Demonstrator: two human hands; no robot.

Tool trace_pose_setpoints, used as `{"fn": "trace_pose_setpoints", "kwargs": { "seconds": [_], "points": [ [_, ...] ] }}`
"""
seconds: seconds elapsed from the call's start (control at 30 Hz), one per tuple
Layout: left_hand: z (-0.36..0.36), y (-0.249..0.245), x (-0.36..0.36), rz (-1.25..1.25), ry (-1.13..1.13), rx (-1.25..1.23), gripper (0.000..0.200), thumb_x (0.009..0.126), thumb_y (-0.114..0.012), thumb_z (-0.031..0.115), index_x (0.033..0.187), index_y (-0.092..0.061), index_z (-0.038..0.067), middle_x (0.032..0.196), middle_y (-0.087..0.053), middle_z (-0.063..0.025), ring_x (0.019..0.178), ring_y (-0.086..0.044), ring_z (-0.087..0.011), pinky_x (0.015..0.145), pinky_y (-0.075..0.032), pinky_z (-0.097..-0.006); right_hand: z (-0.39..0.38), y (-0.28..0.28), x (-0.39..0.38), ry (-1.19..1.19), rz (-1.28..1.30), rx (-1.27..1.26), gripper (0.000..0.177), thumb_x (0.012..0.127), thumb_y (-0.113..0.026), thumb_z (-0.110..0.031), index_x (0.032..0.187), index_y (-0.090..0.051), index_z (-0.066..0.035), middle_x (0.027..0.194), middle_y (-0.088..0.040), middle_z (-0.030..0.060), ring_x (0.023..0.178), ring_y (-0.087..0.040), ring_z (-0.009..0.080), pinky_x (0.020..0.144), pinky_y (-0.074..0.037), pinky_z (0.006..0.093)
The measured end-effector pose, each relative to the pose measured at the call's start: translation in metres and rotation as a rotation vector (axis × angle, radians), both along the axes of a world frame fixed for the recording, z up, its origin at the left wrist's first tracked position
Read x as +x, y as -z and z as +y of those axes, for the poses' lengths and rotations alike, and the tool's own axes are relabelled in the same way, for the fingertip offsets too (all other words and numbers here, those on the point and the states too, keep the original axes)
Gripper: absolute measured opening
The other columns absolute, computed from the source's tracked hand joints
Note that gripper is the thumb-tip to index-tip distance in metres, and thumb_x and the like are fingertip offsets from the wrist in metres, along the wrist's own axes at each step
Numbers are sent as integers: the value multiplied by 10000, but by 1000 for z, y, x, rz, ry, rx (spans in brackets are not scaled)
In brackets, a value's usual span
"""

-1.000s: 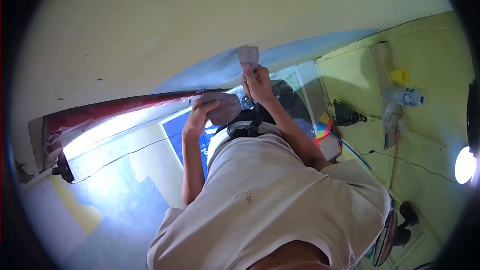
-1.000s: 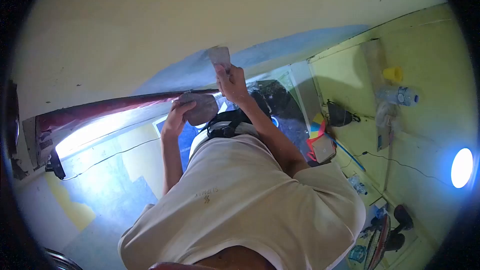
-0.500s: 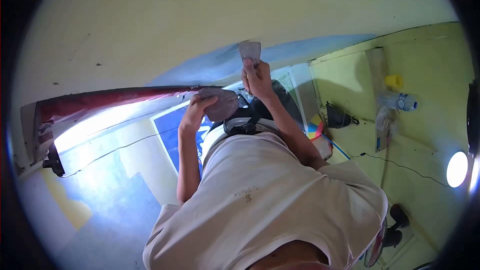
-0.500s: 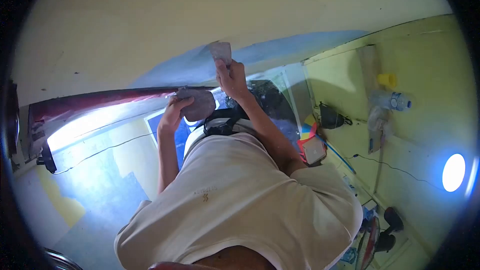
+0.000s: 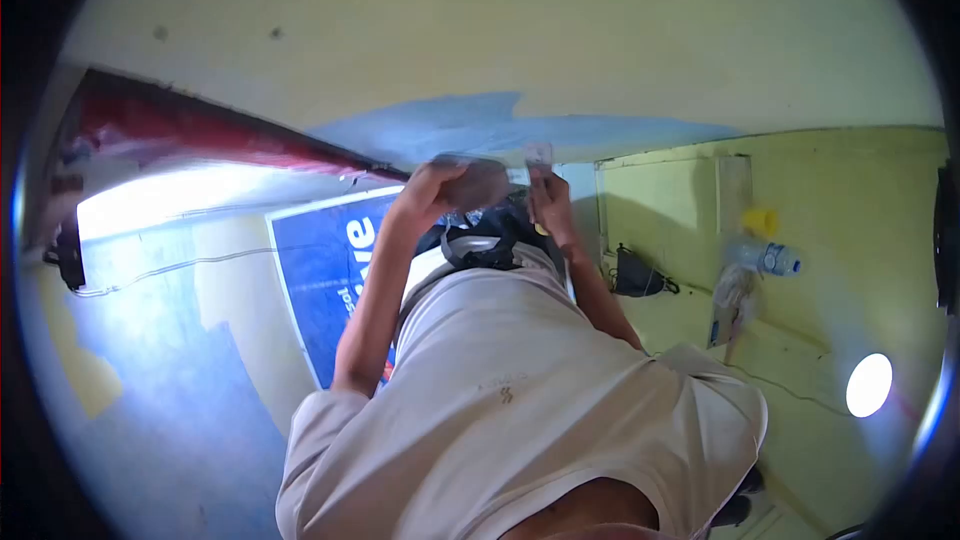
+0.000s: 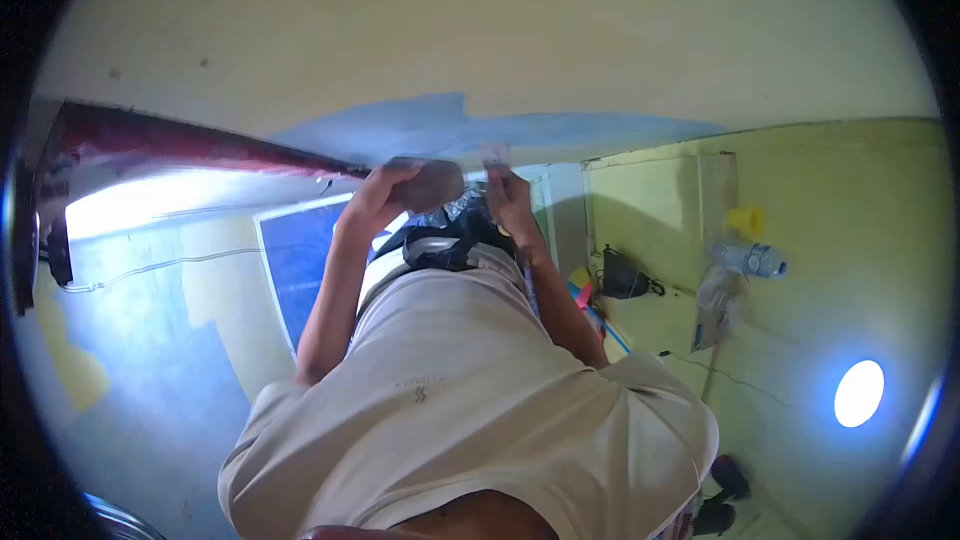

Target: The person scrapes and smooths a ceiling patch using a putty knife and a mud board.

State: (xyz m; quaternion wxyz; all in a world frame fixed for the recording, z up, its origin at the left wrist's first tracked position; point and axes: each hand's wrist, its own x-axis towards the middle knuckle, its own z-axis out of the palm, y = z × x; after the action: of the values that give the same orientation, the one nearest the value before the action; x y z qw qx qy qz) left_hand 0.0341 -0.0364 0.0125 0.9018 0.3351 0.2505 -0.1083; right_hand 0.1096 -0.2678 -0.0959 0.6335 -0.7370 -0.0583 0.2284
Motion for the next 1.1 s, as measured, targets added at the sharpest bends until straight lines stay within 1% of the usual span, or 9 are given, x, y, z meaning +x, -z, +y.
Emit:
{"fn": "trace_pose_setpoints", "kwargs": {
  "seconds": [0.17,0.3,0.37,0.43,0.47,0.57,0.63,0.83,1.1],
  "points": [
    [8,-19,50,-175,-238,-483,385,993,-422,92,1267,-404,-176,1264,-544,-265,1156,-580,-310,1023,-493,-398,-44,-22,7,-83,-51,-143,452,1003,-500,-376,694,-495,-46,482,-452,11,363,-449,113,355,-347,284],
    [63,-46,-32,-209,-395,-289,423,1015,-303,109,1313,-372,-182,1301,-511,-292,1189,-559,-326,969,-531,-412,-42,-35,22,-5,-53,-90,407,1012,-477,-323,719,-475,-42,474,-442,23,336,-435,110,323,-320,269],
    [57,-28,-18,-146,-373,-338,359,996,-364,44,1274,-405,-180,1229,-545,-284,1105,-606,-286,875,-577,-342,-45,-28,22,30,2,-56,391,1009,-481,-322,737,-481,-41,477,-450,24,334,-427,108,322,-312,268],
    [50,-24,7,-276,-166,-680,356,995,-414,79,1237,-416,-182,1203,-557,-245,1089,-592,-305,968,-507,-367,-35,-21,24,-103,-31,-113,364,1001,-501,-319,769,-494,-39,491,-458,17,350,-428,106,344,-328,263],
    [48,-37,9,-113,-277,-375,345,993,-440,72,1230,-422,-178,1221,-546,-249,1100,-584,-297,984,-498,-364,-26,-20,19,-150,-21,-162,355,998,-508,-314,775,-498,-38,494,-463,18,355,-432,106,351,-333,263],
    [86,-52,-29,-285,-489,-509,334,980,-421,27,1239,-416,-184,1211,-555,-262,1145,-571,-306,1037,-465,-349,-2,-20,8,-246,-25,-129,328,1006,-500,-289,824,-517,-16,513,-486,26,381,-458,109,379,-366,277],
    [101,-77,-71,-330,-591,-222,349,975,-423,39,1252,-426,-173,1235,-546,-260,1161,-563,-314,1037,-461,-361,7,-12,-1,-254,-79,-14,338,1012,-482,-279,830,-536,2,518,-498,33,392,-478,113,396,-396,287],
    [60,11,-46,-110,-292,-383,316,972,-491,87,1197,-517,-133,1168,-607,-189,1070,-599,-254,934,-498,-343,10,42,10,-295,-133,-73,318,1031,-450,-286,873,-500,-14,532,-488,18,407,-462,90,386,-370,263],
    [84,-71,-78,-90,-739,-50,351,949,-521,55,1257,-482,-109,1196,-578,-177,1070,-599,-239,879,-512,-317,10,46,32,-226,-253,30,318,1002,-510,-271,837,-563,-4,516,-510,13,412,-493,90,386,-391,268]
  ]
}}
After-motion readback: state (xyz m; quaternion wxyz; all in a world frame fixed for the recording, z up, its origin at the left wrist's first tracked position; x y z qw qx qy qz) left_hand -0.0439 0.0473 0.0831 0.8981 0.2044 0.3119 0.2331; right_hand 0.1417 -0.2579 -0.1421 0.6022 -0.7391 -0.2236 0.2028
